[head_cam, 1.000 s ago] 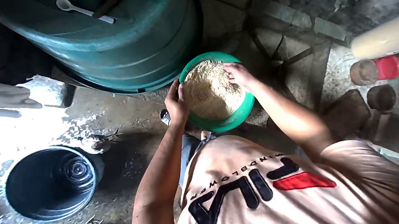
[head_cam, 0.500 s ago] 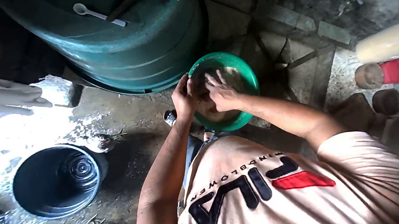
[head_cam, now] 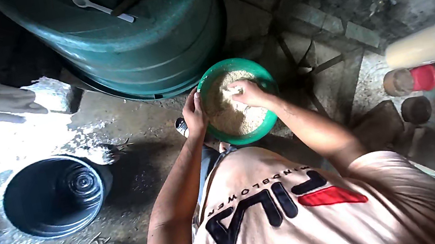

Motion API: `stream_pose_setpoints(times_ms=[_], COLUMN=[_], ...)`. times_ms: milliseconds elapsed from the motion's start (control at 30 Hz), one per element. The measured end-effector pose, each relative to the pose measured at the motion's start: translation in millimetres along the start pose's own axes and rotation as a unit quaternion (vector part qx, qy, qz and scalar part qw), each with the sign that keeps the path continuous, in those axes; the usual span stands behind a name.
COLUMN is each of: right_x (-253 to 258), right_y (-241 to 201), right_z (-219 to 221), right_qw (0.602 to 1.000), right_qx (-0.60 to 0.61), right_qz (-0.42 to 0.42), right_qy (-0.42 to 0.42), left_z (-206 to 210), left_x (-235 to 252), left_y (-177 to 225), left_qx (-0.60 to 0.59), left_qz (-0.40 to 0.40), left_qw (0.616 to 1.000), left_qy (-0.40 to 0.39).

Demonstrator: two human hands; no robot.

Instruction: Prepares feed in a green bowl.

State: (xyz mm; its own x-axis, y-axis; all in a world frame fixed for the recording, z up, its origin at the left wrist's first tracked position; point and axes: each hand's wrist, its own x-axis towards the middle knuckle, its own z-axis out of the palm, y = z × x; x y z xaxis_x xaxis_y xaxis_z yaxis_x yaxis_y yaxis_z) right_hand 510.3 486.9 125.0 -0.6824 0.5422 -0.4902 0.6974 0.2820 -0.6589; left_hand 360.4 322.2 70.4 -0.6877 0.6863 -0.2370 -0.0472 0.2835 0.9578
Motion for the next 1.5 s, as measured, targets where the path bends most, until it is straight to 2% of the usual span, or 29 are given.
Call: stream_pose_setpoints(times_ms=[33, 100, 167, 200, 300, 400, 467, 567, 633, 700, 733, 800, 867, 1000, 1133, 1200, 1400, 1500], right_x=[4, 19, 33, 40, 48, 38, 17, -13, -22, -29, -32, -36, -33, -17, 5, 13, 21, 22], right_y=[-8, -13, -13, -10, 0, 1, -2, 8, 28, 45, 50, 52, 53, 55, 62, 61, 27, 27], right_z=[-5, -11, -9, -3, 32, 63, 66, 49, 34, 15, 7, -8, -15, 2, 20, 27, 39, 35], right_qw=[0.999, 0.987, 0.955, 0.939, 0.918, 0.916, 0.920, 0.906, 0.896, 0.928, 0.953, 0.991, 0.987, 0.929, 0.862, 0.845, 0.855, 0.864], right_qx=[-0.021, -0.092, -0.155, -0.182, -0.200, -0.139, -0.125, -0.243, -0.253, -0.200, -0.157, -0.028, 0.091, 0.290, 0.451, 0.474, 0.446, 0.433], right_qz=[0.003, -0.024, -0.112, -0.159, -0.277, -0.357, -0.369, -0.341, -0.363, -0.312, -0.254, -0.080, 0.065, 0.218, 0.227, 0.245, 0.264, 0.256], right_qy=[0.024, 0.128, 0.227, 0.244, 0.202, 0.121, 0.045, -0.059, -0.042, 0.022, 0.057, 0.099, 0.113, 0.074, 0.046, 0.023, -0.002, -0.018], left_z=[1, 3, 5, 5, 7, 9, 8, 3, -1, -6, -7, -8, -8, -3, -2, 2, 6, 3], left_x=[-1, -2, -1, -1, 1, 4, 7, 12, 15, 16, 17, 18, 16, 13, 13, 13, 16, 20], left_y=[3, 7, 8, 9, 14, 19, 21, 25, 27, 24, 20, 11, 5, 6, 15, 21, 34, 32], left_qx=[-0.001, -0.012, -0.028, -0.032, -0.038, -0.038, -0.035, -0.006, 0.032, 0.051, 0.058, 0.058, 0.056, 0.070, 0.069, 0.070, 0.091, 0.093], left_qz=[0.003, 0.012, 0.016, 0.016, 0.015, 0.007, 0.008, 0.007, 0.007, 0.007, 0.008, 0.010, 0.019, 0.029, 0.032, 0.039, 0.037, 0.029], left_qw=[1.000, 1.000, 0.999, 0.999, 0.999, 0.999, 0.999, 1.000, 0.999, 0.998, 0.998, 0.998, 0.998, 0.997, 0.997, 0.996, 0.994, 0.995], left_qy=[0.002, 0.009, 0.007, 0.008, 0.003, 0.005, 0.003, -0.009, -0.013, -0.020, -0.015, -0.006, -0.002, -0.009, -0.019, -0.029, -0.039, -0.037])
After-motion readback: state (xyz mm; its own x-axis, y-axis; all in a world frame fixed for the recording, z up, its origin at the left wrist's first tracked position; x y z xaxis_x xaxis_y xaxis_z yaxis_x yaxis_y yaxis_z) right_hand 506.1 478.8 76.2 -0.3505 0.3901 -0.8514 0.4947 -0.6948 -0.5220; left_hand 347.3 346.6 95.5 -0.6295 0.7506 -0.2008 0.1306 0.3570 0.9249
